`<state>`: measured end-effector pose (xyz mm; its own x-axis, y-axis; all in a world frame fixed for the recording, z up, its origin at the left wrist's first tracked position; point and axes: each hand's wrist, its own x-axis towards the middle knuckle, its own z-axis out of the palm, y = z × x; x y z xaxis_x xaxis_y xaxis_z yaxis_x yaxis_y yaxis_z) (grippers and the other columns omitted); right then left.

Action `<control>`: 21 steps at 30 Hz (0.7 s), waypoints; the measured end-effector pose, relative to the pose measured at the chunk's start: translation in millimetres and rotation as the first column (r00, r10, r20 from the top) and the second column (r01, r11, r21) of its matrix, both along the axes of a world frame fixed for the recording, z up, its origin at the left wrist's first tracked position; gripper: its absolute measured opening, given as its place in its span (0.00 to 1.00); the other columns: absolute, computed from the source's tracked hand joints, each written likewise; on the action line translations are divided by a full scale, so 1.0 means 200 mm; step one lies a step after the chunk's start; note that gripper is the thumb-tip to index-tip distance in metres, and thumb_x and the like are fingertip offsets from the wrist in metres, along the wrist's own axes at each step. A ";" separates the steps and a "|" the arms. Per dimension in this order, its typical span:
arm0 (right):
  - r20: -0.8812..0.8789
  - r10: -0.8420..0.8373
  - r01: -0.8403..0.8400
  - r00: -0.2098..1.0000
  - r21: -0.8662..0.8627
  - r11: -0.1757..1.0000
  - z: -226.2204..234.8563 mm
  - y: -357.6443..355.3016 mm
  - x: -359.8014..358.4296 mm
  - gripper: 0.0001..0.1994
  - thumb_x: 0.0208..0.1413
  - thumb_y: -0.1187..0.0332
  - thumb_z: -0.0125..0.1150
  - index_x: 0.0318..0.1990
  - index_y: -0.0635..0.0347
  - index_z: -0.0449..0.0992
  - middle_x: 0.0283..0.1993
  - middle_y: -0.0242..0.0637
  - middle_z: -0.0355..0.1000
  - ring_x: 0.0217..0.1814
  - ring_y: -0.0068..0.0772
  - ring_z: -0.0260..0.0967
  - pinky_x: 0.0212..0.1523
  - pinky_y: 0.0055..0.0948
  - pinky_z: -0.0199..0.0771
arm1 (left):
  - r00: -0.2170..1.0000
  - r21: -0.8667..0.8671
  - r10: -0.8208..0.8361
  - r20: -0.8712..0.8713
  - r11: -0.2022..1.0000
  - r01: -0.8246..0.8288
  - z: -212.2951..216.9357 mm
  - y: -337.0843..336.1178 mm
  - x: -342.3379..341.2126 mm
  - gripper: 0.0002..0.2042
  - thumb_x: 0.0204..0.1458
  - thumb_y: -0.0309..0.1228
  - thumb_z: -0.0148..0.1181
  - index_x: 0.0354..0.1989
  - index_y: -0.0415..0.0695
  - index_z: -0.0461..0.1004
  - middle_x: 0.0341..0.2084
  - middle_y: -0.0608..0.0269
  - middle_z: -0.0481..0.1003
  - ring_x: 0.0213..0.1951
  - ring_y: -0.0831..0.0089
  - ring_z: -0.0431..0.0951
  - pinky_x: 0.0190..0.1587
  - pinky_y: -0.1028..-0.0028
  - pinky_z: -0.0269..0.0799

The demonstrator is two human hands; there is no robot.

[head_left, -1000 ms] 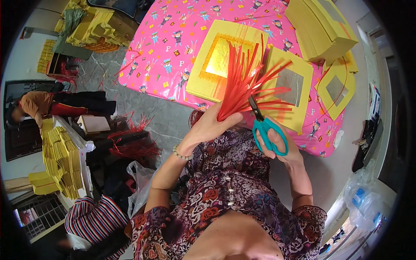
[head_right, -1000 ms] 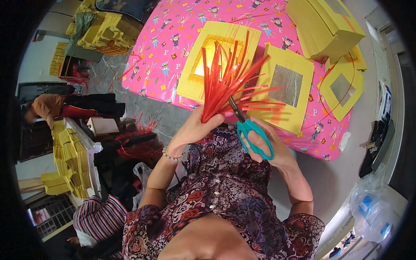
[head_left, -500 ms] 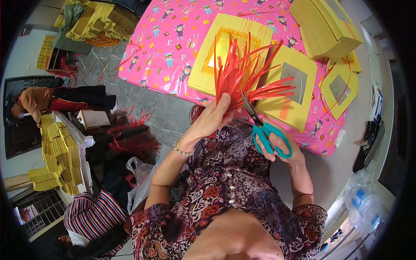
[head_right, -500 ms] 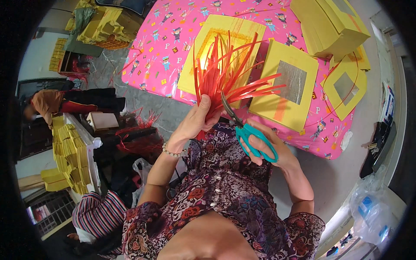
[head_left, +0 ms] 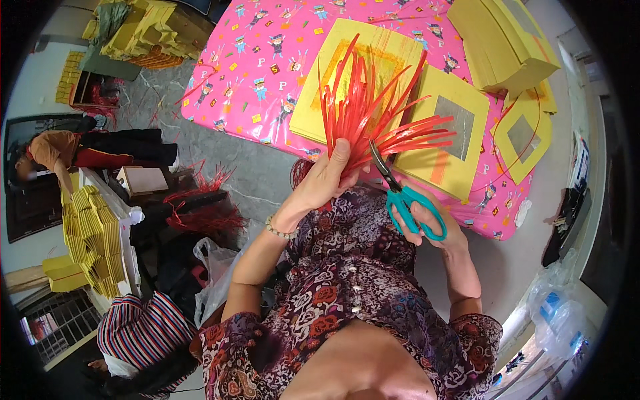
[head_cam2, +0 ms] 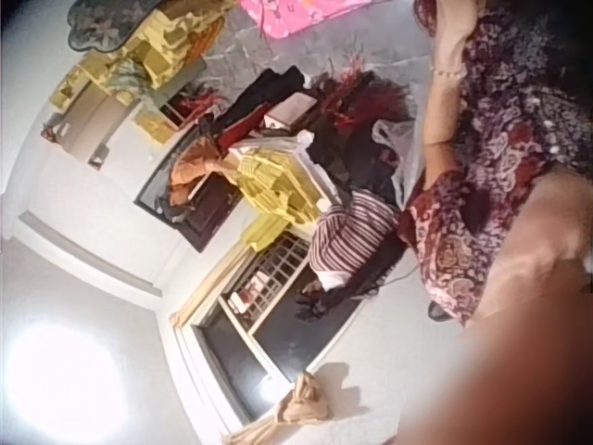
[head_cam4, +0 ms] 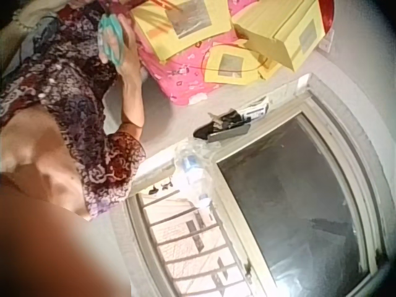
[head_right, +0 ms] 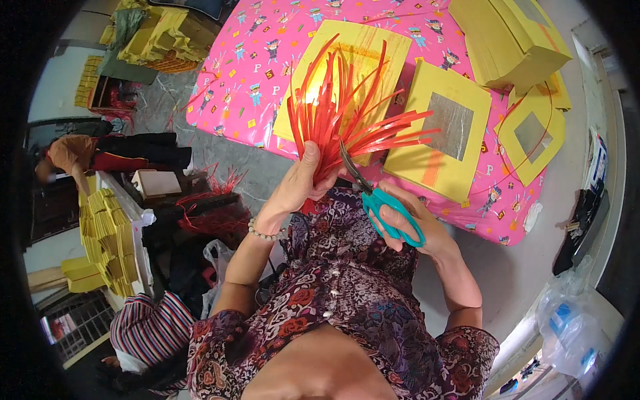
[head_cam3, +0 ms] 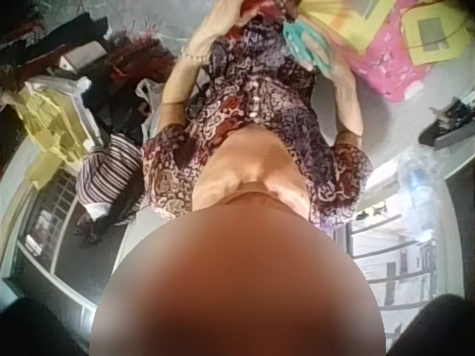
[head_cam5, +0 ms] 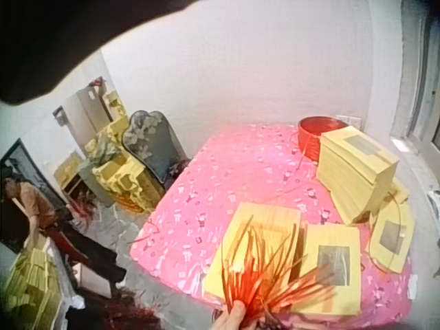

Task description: Cutting bundles of red plastic ribbons using scissors.

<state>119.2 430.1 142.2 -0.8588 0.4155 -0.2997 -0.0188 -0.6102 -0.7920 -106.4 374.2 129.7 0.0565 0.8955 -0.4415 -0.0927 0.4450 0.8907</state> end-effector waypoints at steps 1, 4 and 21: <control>0.000 0.000 0.000 1.000 0.000 1.000 0.00 0.00 0.00 0.19 0.56 0.51 0.53 0.36 0.60 0.63 0.22 0.29 0.60 0.14 0.15 0.57 0.15 0.14 0.51 | 1.000 0.004 -0.010 0.009 1.000 0.010 0.00 0.00 0.00 0.39 0.52 0.67 0.21 0.34 0.40 0.69 0.12 0.74 0.54 0.14 0.83 0.50 0.17 0.80 0.43; 0.003 0.020 -0.020 1.000 0.008 1.000 0.00 0.01 0.00 0.19 0.56 0.51 0.53 0.36 0.60 0.63 0.21 0.28 0.60 0.14 0.15 0.57 0.15 0.15 0.52 | 1.000 0.014 -0.029 0.004 0.999 0.029 0.00 0.00 0.00 0.39 0.52 0.67 0.21 0.34 0.40 0.69 0.12 0.74 0.55 0.14 0.83 0.50 0.17 0.80 0.43; -0.045 -0.123 0.119 0.991 -0.070 0.990 -0.06 -0.04 -0.01 0.26 0.55 0.48 0.54 0.42 0.68 0.65 0.22 0.34 0.62 0.13 0.18 0.54 0.14 0.17 0.51 | 0.996 -0.001 -0.078 0.050 0.997 0.078 0.02 0.00 0.01 0.37 0.53 0.66 0.23 0.32 0.42 0.68 0.11 0.74 0.55 0.14 0.83 0.49 0.17 0.80 0.43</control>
